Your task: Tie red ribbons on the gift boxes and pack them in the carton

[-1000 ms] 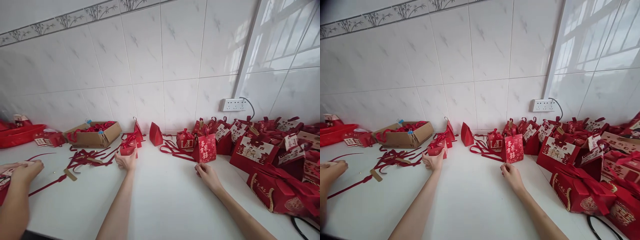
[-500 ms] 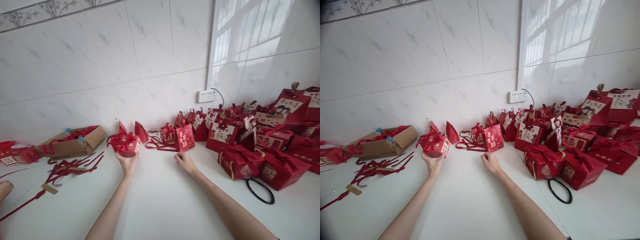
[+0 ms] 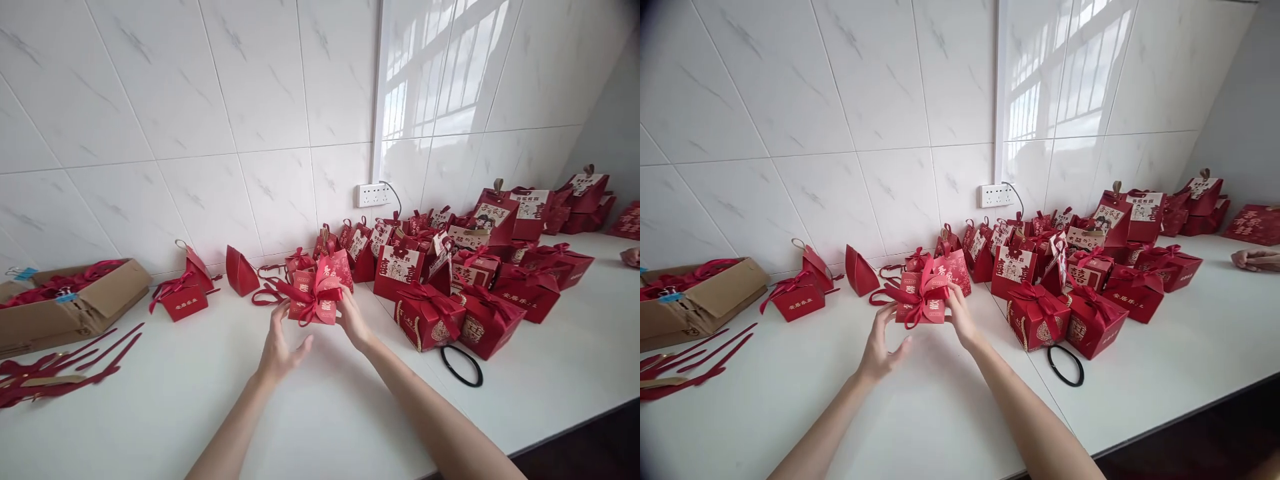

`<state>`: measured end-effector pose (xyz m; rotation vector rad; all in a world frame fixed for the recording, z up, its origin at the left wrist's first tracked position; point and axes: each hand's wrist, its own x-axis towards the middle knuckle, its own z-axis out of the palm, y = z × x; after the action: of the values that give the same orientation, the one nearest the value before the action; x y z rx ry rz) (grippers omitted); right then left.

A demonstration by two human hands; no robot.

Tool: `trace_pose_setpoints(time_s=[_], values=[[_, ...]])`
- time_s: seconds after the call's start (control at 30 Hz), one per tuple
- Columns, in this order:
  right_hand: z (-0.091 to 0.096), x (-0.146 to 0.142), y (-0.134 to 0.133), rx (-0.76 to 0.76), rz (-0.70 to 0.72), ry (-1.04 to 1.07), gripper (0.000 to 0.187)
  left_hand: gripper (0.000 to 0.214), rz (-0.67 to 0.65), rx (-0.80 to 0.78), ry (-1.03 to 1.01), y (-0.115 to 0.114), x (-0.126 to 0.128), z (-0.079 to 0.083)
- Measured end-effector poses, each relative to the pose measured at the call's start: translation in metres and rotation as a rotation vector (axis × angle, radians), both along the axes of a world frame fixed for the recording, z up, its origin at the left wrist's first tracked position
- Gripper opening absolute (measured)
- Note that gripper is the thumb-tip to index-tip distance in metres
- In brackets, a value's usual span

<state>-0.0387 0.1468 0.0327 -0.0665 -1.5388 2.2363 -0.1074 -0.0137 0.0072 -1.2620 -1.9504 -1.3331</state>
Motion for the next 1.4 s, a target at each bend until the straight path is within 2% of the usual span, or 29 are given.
trace_pose_setpoints(time_s=[0.07,0.13,0.2,0.27,0.37,0.47,0.57,0.67,0.77,0.9,1.0,1.07,1.13,1.2,1.27,1.33,1.4], values=[[0.001,-0.001,0.009,0.022,0.033,-0.009,0.038,0.047,-0.101,0.015,-0.071,-0.008,-0.003,0.007],[0.003,0.001,0.017,0.066,0.12,-0.001,0.037,0.037,-0.121,0.146,-0.25,-0.009,-0.005,0.013],[0.007,0.005,0.023,0.148,0.206,0.006,0.036,0.036,-0.096,0.309,-0.499,-0.006,-0.006,0.018],[0.014,0.012,0.027,0.265,0.26,0.005,0.035,0.038,-0.126,0.36,-0.745,-0.003,-0.007,0.023],[0.024,0.021,0.031,0.468,0.39,-0.035,0.033,0.045,-0.355,0.187,-1.042,-0.001,-0.002,0.028],[0.029,0.026,0.035,0.585,0.488,-0.059,0.033,0.055,-0.586,-0.019,-1.182,-0.002,0.007,0.032],[0.029,0.026,0.036,0.552,0.436,-0.085,0.034,0.059,-0.61,-0.054,-1.179,-0.002,0.017,0.035],[0.026,0.023,0.033,0.337,0.312,-0.109,0.039,0.062,-0.519,0.016,-1.138,0.003,0.023,0.035],[0.022,0.016,0.026,0.06,0.169,-0.076,0.04,0.06,-0.429,0.199,-1.192,0.014,0.024,0.027],[0.018,0.008,0.015,-0.108,0.033,-0.009,0.038,0.043,-0.436,0.491,-1.362,0.027,0.022,0.017],[0.016,0.008,0.009,-0.064,0.077,-0.016,0.049,0.029,-0.512,0.638,-1.511,0.028,0.025,0.017],[0.012,0.009,0.006,0.077,0.085,-0.046,0.057,0.027,-0.583,0.698,-1.533,0.027,0.028,0.018],[0.007,0.008,0.005,0.199,0.158,-0.088,0.067,0.028,-0.611,0.778,-1.484,0.027,0.027,0.015],[0.0,0.004,0.008,0.236,0.25,-0.092,0.068,0.03,-0.552,0.798,-1.375,0.026,0.02,0.009],[-0.007,0.002,0.012,0.215,0.297,-0.059,0.065,0.043,-0.45,0.75,-1.251,0.023,0.013,0.004],[-0.012,0.001,0.014,0.181,0.272,-0.009,0.06,0.056,-0.343,0.699,-1.112,0.019,0.011,0.003],[-0.016,0.002,0.014,0.194,0.214,0.036,0.055,0.059,-0.246,0.654,-0.95,0.016,0.011,0.005]])
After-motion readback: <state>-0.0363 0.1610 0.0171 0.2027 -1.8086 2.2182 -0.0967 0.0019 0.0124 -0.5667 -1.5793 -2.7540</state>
